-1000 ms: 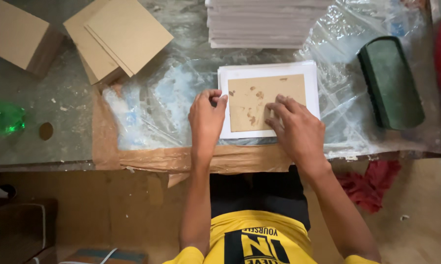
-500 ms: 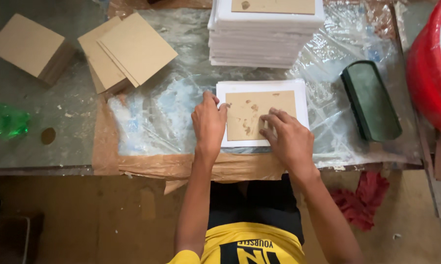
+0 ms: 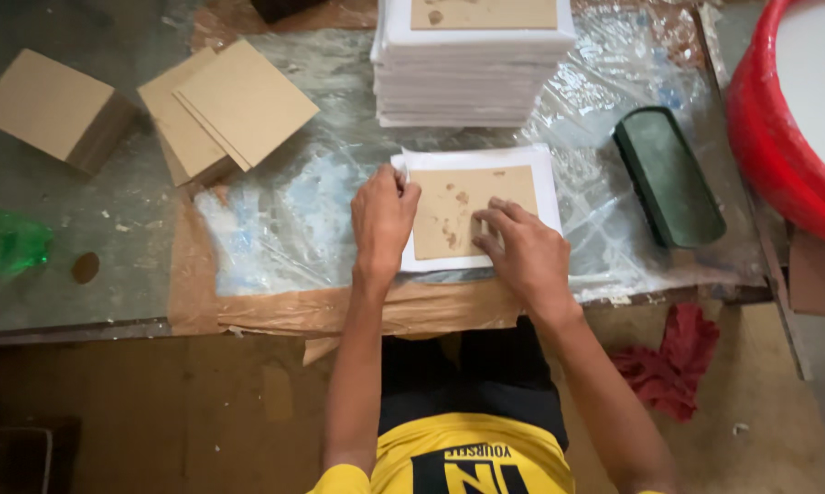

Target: The person repeatedly places a small brown paper square onto a white sheet, presses it down, and then uses a green handheld roller to smooth the surface. The person then lifts the bonded paper and places it onto a growing stack of finished units. This cycle is repeated continuously throughout the clip.

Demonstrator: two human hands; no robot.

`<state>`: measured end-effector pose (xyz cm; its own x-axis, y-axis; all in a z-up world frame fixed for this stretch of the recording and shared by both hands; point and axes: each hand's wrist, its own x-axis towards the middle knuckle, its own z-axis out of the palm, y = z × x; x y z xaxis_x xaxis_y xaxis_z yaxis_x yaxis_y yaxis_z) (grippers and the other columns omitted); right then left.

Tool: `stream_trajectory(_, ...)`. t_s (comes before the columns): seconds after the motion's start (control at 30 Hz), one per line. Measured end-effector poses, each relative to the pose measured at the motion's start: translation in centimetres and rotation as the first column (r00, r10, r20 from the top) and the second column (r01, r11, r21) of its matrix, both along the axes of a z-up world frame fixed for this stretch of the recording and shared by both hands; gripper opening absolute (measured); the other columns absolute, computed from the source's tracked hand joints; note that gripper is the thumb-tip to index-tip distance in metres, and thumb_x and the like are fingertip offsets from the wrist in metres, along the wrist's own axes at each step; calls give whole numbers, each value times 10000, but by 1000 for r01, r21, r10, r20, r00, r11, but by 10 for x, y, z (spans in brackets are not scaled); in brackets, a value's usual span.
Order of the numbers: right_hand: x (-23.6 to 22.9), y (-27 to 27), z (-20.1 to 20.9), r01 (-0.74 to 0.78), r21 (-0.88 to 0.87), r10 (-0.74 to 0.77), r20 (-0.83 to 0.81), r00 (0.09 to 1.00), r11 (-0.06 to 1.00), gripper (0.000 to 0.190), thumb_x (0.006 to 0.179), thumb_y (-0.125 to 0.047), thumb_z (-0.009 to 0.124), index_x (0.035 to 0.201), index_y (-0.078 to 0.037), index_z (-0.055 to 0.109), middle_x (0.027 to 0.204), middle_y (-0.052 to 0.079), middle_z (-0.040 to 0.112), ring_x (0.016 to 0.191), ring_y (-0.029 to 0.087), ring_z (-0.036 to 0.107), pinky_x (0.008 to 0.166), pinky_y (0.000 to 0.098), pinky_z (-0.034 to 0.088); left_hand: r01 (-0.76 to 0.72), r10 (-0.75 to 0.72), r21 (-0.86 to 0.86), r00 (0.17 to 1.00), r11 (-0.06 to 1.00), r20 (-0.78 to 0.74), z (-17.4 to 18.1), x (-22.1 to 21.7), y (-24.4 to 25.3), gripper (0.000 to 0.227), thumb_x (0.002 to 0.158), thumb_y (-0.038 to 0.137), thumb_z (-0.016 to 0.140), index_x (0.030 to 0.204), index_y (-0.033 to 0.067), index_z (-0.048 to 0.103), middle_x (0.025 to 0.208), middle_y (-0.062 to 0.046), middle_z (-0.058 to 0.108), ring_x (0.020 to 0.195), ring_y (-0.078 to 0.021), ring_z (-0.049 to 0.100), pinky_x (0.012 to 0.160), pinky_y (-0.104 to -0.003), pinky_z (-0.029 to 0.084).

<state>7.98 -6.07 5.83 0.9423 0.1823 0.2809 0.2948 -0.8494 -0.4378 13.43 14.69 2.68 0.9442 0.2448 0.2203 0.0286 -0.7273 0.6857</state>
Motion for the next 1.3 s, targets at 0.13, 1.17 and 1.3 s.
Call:
stream_trajectory(0.13, -5, -1, -3, 11, 82, -13, 31, 999, 997, 312, 837, -277, 810, 1141, -219, 769, 1273, 7, 715, 1036, 270, 718, 822, 398, 578, -30, 26, -152, 999, 988, -27, 7, -5, -11, 211, 954, 188, 623, 1007, -15, 597, 853, -236, 708, 850, -449, 677, 772, -522, 508)
stream_trajectory(1.17, -89, -37, 36, 132, 326, -212, 224, 951, 936, 398, 954, 6, 714, 1340, -76, 657, 1304, 133, 708, 1151, 269, 728, 975, 338, 561, 203, -162, -853, 977, 481, 141, 49, -39, -9, 801, 851, -201, 618, 1582, -28, 342, 1535, -192, 534, 1313, -232, 599, 1097, -303, 503)
stream_trajectory(1.3, -117, -71, 32, 331, 296, -368, 78, 927, 896, 410, 931, 48, 661, 1327, -57, 676, 1271, 128, 722, 1060, 210, 717, 883, 310, 548, 363, -201, -879, 929, 310, 312, 84, 36, 4, 816, 863, -212, 597, 1599, 4, 320, 1533, -167, 530, 1307, -239, 629, 1105, -350, 570)
